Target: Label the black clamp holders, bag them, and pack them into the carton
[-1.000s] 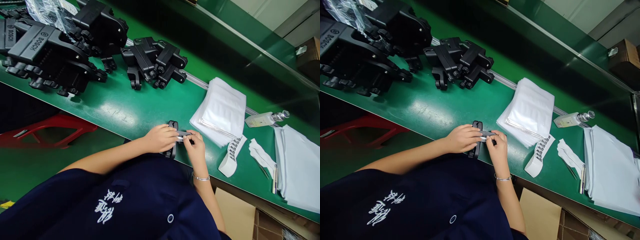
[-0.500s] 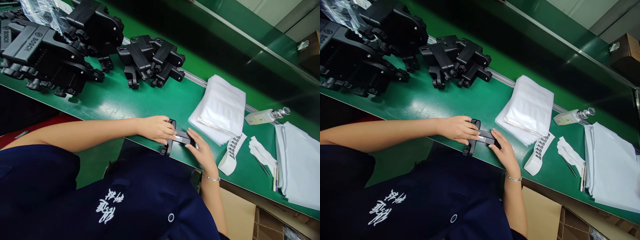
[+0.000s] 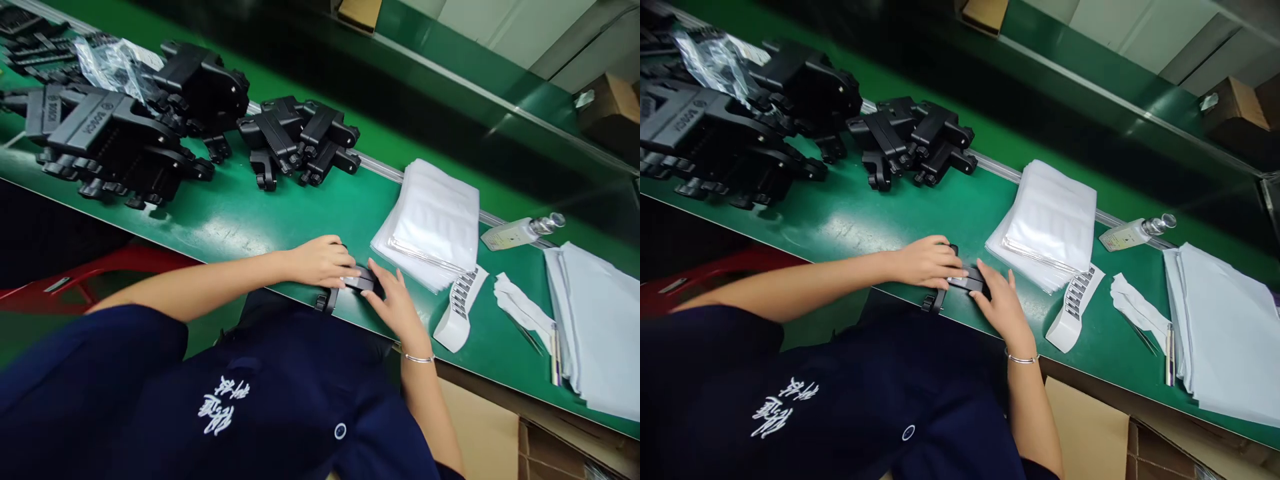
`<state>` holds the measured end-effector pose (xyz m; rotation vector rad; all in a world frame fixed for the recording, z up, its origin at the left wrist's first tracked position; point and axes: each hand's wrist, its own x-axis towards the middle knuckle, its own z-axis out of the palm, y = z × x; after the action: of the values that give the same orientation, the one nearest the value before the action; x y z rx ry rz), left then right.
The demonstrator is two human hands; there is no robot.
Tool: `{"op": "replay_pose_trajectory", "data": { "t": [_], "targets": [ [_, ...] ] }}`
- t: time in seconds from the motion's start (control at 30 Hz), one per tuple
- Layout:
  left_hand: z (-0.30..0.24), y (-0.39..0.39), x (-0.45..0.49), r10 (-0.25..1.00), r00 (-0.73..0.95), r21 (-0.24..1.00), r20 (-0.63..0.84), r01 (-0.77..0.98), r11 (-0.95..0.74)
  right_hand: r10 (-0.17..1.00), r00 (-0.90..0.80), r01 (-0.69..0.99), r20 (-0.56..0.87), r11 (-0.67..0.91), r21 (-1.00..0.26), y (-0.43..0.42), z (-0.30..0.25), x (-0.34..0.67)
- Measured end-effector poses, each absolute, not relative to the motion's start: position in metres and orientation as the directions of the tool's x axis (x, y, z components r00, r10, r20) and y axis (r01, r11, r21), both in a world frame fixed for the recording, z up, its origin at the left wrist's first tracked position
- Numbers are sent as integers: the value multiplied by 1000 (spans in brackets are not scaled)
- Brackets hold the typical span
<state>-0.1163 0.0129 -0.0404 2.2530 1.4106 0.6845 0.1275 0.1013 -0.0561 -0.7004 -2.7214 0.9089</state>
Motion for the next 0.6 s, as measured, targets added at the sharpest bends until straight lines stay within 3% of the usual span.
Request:
{"op": "replay_pose_trajectory", "data": {
  "t": [0.07,0.13,0.2,0.27,0.37,0.47,0.6],
  "targets": [
    [-36,10,-124,924,83,564,372,771,-296,421,-903,334,89,815,-474,95,-60,123],
    [-30,11,-131,850,-217,626,479,764,-157,336,-925,257,179,898,-358,88,-65,122],
    [-26,21,-135,833,-306,665,461,741,-97,309,-912,233,269,931,-280,82,-67,129],
    [-22,40,-132,901,-223,634,373,770,-71,357,-860,281,365,928,-245,78,-67,145],
    [-18,83,-109,971,-13,491,241,864,-110,468,-709,406,528,883,-238,79,-62,181],
    [-21,128,-65,960,224,330,166,905,-268,507,-534,530,677,824,-199,84,-51,215],
    [-34,164,-15,940,328,188,96,921,-341,521,-422,630,742,757,-173,87,-35,244]
  ]
}}
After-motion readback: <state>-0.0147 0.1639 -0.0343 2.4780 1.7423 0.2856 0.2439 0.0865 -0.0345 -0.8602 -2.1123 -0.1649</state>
